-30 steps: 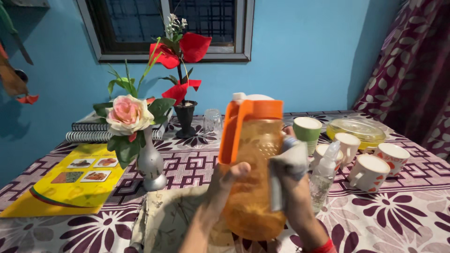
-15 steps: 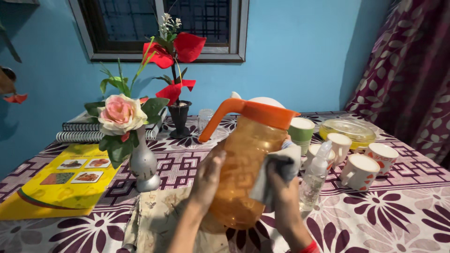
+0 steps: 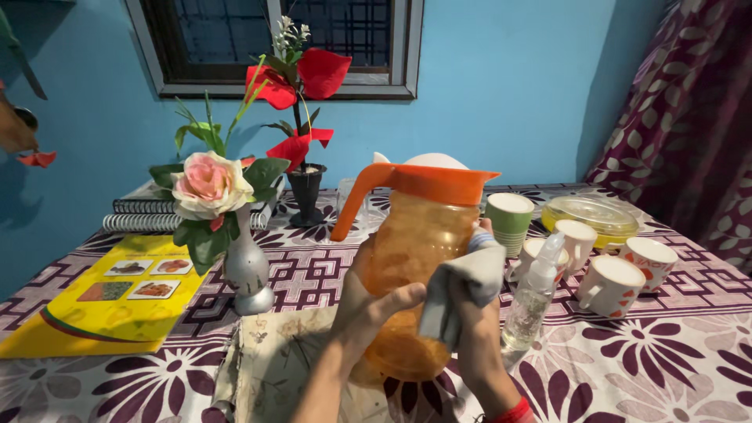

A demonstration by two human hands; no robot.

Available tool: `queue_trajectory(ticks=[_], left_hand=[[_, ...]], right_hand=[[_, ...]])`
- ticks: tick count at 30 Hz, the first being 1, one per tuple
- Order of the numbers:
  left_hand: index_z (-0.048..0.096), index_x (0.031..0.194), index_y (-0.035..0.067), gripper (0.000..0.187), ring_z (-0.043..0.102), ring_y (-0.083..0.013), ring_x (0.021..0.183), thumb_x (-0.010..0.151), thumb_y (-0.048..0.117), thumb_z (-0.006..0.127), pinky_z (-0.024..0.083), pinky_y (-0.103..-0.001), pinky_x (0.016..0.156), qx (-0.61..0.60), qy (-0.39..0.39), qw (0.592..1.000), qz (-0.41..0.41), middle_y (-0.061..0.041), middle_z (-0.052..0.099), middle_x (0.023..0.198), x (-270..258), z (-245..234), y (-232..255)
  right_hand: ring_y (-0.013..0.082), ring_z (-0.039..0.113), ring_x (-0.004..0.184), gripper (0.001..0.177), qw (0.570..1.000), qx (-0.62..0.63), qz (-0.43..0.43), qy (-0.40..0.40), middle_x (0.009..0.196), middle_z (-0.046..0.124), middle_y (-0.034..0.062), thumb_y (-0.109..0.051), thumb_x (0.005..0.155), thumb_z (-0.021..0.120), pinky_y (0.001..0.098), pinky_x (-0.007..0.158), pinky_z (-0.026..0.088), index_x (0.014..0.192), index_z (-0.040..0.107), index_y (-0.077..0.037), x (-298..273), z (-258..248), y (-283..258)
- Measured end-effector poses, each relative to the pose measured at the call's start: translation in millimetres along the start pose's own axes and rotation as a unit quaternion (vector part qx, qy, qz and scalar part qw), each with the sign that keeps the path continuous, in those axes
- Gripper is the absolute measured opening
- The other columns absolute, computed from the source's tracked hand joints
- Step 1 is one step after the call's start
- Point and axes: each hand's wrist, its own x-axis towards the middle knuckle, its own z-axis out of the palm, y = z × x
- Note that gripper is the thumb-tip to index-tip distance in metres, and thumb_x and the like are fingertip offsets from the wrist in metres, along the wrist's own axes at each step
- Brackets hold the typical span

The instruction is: The person arranges a pink artificial rose with green leaves into a small silver vase on a patterned tablecloth. Then the person wipes the exterior of an orange plastic pitcher with a cloth.

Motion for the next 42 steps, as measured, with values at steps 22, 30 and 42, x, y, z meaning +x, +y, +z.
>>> queue_trajectory(ticks=[22, 30, 42], left_hand=[[0.048, 0.149, 0.007, 0.085, 0.062, -0.0176, 0.116, 0.077, 0.040, 0.077, 0.052, -0.035, 0.100, -0.008, -0.009, 1.000, 0.021, -0.006, 0.064, 0.133, 1, -20, -6], [0.048, 0.150, 0.007, 0.083, 0.063, -0.0189, 0.108, 0.077, 0.027, 0.082, 0.053, -0.034, 0.093, -0.020, 0.032, 0.999, 0.034, -0.009, 0.067, 0.125, 6, -10, -20], [0.047, 0.148, 0.005, 0.092, 0.066, -0.0192, 0.118, 0.070, 0.035, 0.086, 0.055, -0.034, 0.100, 0.018, -0.028, 0.999, 0.037, -0.011, 0.067, 0.128, 8, -5, -16]], right_hand=[[0.0233, 0.059, 0.126, 0.061, 0.983, 0.145, 0.115, 0.013, 0.142, 0.058, 0.0115, -0.043, 0.095, 0.049, 0.0367, 0.101, 0.048, 0.145, 0.051, -0.009, 8, -4, -4], [0.0367, 0.047, 0.135, 0.080, 0.963, -0.210, -0.166, -0.035, 0.153, 0.038, 0.0293, -0.033, 0.095, 0.064, 0.0446, 0.111, 0.041, 0.156, 0.027, 0.004, -19, 27, -22], [0.0258, 0.048, 0.126, 0.073, 0.929, -0.238, -0.284, 0.004, 0.148, 0.046, 0.0155, -0.019, 0.097, 0.057, 0.0365, 0.106, 0.043, 0.161, 0.026, -0.007, 6, 47, -61]])
